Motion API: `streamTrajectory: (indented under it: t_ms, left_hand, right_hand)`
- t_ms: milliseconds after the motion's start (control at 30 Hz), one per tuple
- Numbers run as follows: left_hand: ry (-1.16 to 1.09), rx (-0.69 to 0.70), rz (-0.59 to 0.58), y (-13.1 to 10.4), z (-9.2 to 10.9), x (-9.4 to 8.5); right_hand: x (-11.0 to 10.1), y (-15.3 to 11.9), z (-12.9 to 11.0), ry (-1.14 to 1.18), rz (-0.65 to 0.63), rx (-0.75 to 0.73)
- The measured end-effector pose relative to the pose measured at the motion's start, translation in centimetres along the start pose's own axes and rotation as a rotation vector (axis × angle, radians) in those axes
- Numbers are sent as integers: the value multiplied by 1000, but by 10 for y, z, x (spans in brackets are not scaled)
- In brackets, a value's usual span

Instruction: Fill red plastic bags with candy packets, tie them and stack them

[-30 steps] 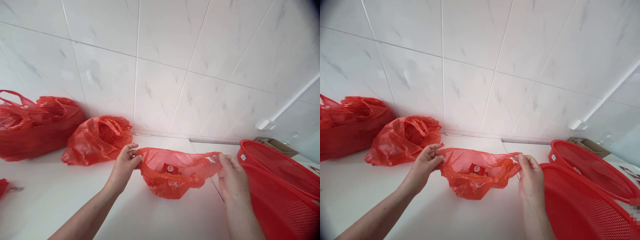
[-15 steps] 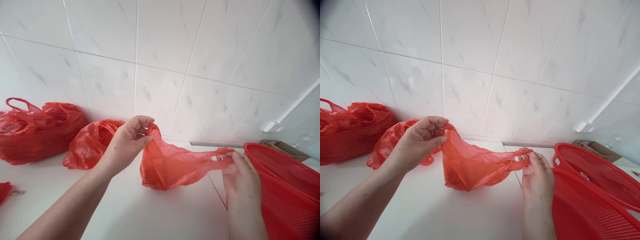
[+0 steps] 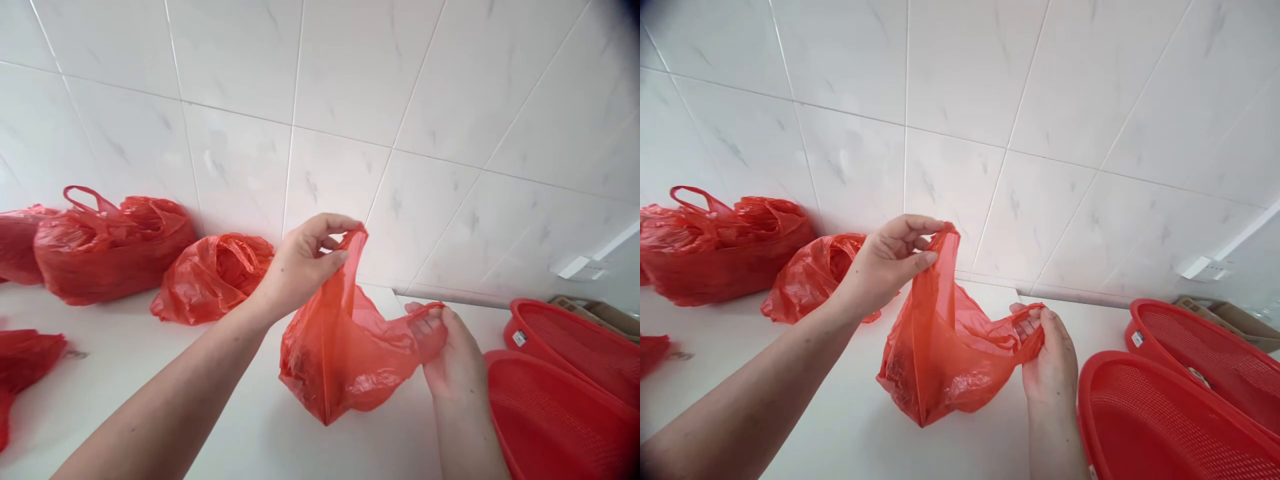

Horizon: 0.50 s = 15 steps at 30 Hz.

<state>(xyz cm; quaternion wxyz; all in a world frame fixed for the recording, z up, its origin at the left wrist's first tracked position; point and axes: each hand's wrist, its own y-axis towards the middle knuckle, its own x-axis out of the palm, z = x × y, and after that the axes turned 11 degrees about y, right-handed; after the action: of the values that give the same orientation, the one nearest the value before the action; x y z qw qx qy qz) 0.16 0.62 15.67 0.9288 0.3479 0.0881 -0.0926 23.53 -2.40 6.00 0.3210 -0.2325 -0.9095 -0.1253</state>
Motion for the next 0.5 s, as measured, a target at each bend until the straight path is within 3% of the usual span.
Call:
streamTrajectory:
  t_ms: [167,300,400,500]
  left_hand:
    - [-58,-57,144,-23,-19,-33]
    - [38,-174,4,-48,-36,-48]
    - [49,-239,-50,-71,-66,-54]
    - [30,-275,70,-100,-106,-54]
  right_hand:
    - [1,-4,-12,137,-58,-104]
    - [-1,-1,-5,7,-125,-15]
    - [-9,9,5,-114,-116,-61]
    - [-19,16,10,-146,-156,-165]
